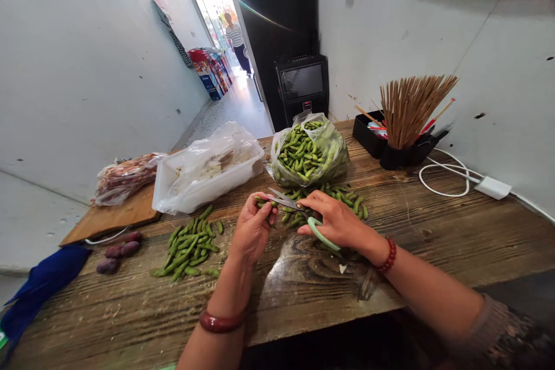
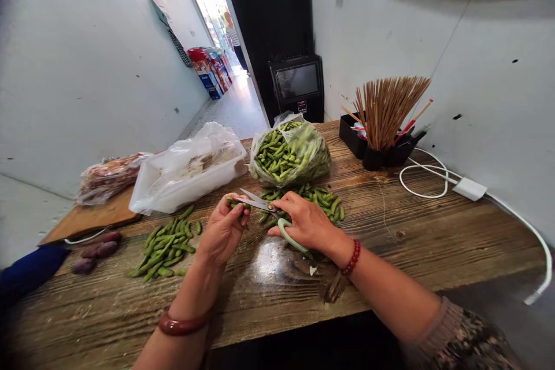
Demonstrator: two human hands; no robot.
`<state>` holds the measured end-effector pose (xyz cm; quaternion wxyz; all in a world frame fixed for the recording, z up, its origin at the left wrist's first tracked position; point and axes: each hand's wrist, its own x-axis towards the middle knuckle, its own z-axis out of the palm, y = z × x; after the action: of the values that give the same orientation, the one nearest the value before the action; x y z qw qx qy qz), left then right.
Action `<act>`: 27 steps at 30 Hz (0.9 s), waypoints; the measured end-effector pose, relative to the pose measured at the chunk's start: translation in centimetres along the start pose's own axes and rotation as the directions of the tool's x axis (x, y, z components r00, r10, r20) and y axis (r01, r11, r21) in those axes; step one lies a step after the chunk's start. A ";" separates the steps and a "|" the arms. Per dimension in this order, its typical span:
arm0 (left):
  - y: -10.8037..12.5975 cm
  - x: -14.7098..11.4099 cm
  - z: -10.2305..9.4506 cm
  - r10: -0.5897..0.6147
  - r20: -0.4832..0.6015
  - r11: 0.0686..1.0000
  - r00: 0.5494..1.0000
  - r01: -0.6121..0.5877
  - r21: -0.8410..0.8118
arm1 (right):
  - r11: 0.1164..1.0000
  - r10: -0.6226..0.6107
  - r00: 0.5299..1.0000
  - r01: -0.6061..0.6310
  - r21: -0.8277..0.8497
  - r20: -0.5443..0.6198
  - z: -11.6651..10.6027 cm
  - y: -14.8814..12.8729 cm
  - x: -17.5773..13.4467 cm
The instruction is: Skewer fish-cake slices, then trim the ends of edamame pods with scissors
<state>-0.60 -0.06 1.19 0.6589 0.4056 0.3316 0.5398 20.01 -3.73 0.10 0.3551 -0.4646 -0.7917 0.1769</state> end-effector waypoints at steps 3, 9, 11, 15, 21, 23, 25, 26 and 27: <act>-0.1 0.0 0.2 0.012 0.022 1.000 1.000 -0.013 0.019 | 1.000 -0.011 1.000 0.012 -0.011 0.012 -0.1 -0.2 -0.1; -0.2 -0.1 0.4 0.009 0.034 1.000 0.999 -0.010 0.030 | 0.999 -0.034 0.999 0.035 -0.007 0.007 -0.1 -0.3 -0.1; -0.2 -0.2 0.4 0.000 0.025 1.000 1.000 -0.001 0.031 | 0.999 -0.041 0.999 0.041 -0.027 0.010 -0.2 -0.3 -0.1; -0.2 -0.1 0.3 -0.012 -0.002 0.999 1.000 0.012 0.031 | 0.997 -0.054 0.998 0.056 -0.062 0.020 -0.1 -0.2 -0.1; 0.1 0.2 0.1 -0.057 -0.059 0.997 0.997 0.055 -0.049 | 0.997 -0.023 0.992 0.031 0.065 -0.123 0.5 0.7 0.2; -0.1 0.2 0.3 -0.080 -0.067 0.995 0.995 0.075 -0.071 | 0.996 -0.008 0.985 0.024 0.090 -0.174 0.8 0.8 0.3; -0.5 0.1 0.8 -0.098 -0.058 0.991 0.993 0.093 -0.095 | 0.993 -0.027 0.984 0.047 0.107 -0.177 1.1 0.5 0.2; -0.8 0.0 1.2 -0.101 -0.055 0.990 0.993 0.095 -0.107 | 0.991 -0.049 0.985 0.069 0.115 -0.166 1.3 0.3 0.2; -1.1 0.0 1.5 -0.100 -0.054 0.989 0.993 0.093 -0.118 | 0.988 -0.071 0.985 0.090 0.122 -0.157 1.6 0.1 0.1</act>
<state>1.26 -0.42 0.88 0.6964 0.3339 0.3388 0.5374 18.89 -3.53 -0.97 0.4504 -0.4206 -0.7674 0.1769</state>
